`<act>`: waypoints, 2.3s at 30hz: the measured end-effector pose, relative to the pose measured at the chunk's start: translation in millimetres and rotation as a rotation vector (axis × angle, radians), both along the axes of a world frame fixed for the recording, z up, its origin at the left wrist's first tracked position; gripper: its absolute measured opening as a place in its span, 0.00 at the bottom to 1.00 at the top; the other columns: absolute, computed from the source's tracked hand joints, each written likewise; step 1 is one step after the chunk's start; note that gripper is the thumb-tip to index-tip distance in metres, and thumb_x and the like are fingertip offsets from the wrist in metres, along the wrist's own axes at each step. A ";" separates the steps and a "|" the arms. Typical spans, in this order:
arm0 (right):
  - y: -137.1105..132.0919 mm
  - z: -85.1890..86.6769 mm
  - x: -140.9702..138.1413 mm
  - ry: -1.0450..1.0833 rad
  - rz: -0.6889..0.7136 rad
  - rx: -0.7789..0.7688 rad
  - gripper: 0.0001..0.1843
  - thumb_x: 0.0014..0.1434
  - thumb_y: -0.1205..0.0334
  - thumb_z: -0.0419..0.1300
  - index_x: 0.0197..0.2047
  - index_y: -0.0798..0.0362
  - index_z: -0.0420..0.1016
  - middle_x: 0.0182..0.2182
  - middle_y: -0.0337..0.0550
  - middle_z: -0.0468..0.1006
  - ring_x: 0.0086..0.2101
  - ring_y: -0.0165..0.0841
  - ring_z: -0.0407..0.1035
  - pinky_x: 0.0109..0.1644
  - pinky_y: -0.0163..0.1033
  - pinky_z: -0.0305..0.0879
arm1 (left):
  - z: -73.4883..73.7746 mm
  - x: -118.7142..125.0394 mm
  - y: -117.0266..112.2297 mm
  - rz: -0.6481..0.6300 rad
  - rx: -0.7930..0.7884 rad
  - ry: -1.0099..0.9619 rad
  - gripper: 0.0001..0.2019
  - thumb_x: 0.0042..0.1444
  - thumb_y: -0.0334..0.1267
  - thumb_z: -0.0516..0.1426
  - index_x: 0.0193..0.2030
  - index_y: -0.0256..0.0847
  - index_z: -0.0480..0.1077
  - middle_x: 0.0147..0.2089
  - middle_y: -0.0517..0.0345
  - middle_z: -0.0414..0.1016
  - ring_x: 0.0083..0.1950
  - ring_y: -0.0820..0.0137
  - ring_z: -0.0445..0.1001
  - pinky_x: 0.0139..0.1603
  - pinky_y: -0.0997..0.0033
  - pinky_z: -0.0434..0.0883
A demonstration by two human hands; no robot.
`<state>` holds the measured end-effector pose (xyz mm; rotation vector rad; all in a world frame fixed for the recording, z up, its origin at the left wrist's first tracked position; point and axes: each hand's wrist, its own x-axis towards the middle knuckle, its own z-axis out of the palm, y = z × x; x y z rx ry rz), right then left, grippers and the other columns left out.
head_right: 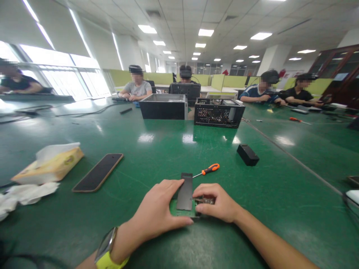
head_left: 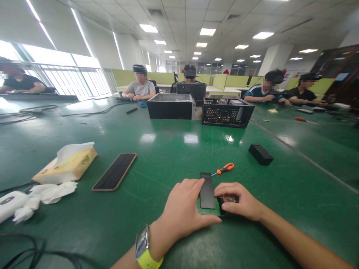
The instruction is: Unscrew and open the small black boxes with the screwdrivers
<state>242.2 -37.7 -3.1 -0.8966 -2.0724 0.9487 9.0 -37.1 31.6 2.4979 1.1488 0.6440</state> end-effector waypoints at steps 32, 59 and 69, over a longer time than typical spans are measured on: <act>-5.5 32.4 36.5 -0.291 -0.097 -0.422 0.23 0.58 0.47 0.60 0.25 0.60 0.76 0.18 0.33 0.61 0.22 0.25 0.53 0.27 0.33 0.49 | 9.7 -7.8 22.3 -0.163 -0.134 0.052 0.08 0.62 0.38 0.56 0.38 0.40 0.76 0.38 0.55 0.77 0.42 0.64 0.74 0.46 0.68 0.69; -12.1 19.2 -6.4 -0.215 -0.075 0.018 0.28 0.47 0.46 0.71 0.47 0.53 0.75 0.36 0.42 0.72 0.33 0.32 0.63 0.35 0.36 0.59 | 28.7 -14.9 -8.3 -0.133 -0.255 0.130 0.28 0.41 0.41 0.68 0.52 0.42 0.72 0.51 0.54 0.73 0.51 0.57 0.70 0.54 0.59 0.68; -12.9 26.1 -8.8 -0.299 -0.054 -0.032 0.24 0.46 0.50 0.71 0.44 0.52 0.74 0.35 0.39 0.70 0.31 0.30 0.61 0.34 0.36 0.57 | 31.3 -24.4 -12.3 -0.173 -0.258 0.196 0.25 0.47 0.39 0.66 0.55 0.46 0.72 0.59 0.55 0.72 0.59 0.59 0.70 0.61 0.60 0.66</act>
